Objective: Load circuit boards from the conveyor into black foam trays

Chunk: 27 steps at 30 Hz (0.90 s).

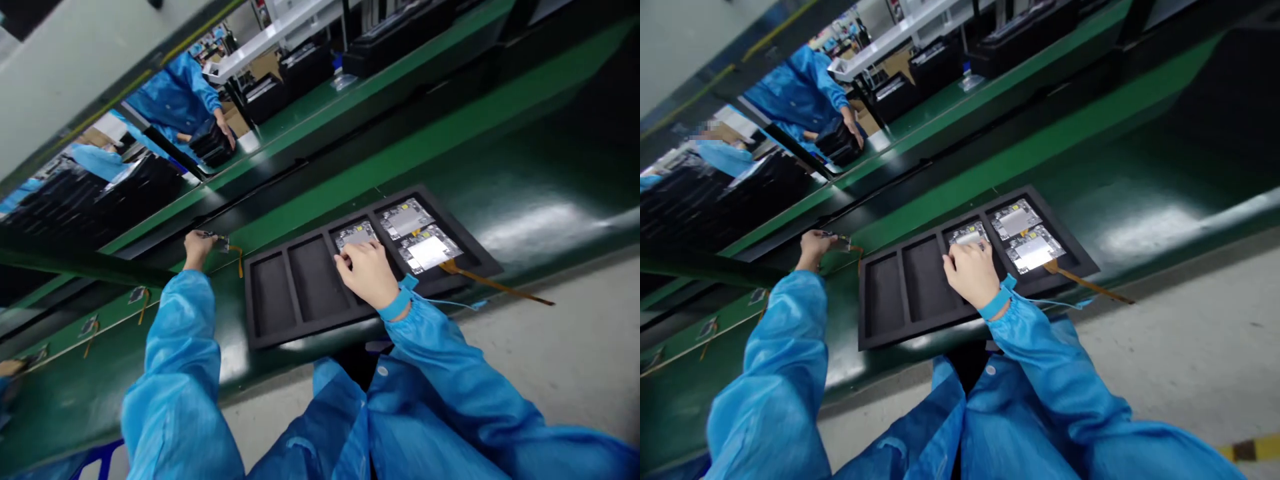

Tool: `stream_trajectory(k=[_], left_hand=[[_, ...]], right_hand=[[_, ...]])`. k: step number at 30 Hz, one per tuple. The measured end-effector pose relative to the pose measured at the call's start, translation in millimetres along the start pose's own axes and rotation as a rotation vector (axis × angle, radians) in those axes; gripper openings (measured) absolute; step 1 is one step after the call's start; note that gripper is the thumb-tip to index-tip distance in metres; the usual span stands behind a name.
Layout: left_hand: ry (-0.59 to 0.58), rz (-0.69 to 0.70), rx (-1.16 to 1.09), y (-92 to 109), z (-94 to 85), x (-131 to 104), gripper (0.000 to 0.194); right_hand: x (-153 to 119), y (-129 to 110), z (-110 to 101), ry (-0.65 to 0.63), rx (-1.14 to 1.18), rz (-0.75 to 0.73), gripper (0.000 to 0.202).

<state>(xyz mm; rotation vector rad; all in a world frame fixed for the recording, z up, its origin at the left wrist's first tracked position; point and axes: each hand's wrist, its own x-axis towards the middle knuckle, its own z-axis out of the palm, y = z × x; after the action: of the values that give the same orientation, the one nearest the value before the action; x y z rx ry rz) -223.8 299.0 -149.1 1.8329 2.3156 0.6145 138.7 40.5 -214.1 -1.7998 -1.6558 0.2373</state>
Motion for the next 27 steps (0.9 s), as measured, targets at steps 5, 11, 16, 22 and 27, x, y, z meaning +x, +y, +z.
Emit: stream_trajectory(k=[5, 11, 16, 22, 27], left_hand=[[0.239, 0.283, -0.265, 52.4, -17.9, -38.0, 0.030], [0.195, 0.661, -0.823, 115.3, -2.7, -117.4, 0.048], [0.017, 0.591, -1.003, 148.8, 58.5, -169.6, 0.059], [-0.171, 0.512, -0.961, 149.9, 90.2, -196.6, 0.060], [-0.125, 0.549, -1.047, 149.2, 78.8, -195.9, 0.062]], right_hand=[[-0.4, -1.2, -0.6, -0.017, -0.023, -0.007, 0.019], [-4.5, -2.9, -5.8, 0.042, -0.088, 0.039, 0.021], [-5.2, -5.3, -6.2, -0.024, -0.132, 0.078, 0.020], [-5.2, -1.0, -6.0, -0.019, -0.067, 0.072, 0.018], [-10.7, 2.9, -7.1, 0.154, 0.227, -0.072, 0.018]])
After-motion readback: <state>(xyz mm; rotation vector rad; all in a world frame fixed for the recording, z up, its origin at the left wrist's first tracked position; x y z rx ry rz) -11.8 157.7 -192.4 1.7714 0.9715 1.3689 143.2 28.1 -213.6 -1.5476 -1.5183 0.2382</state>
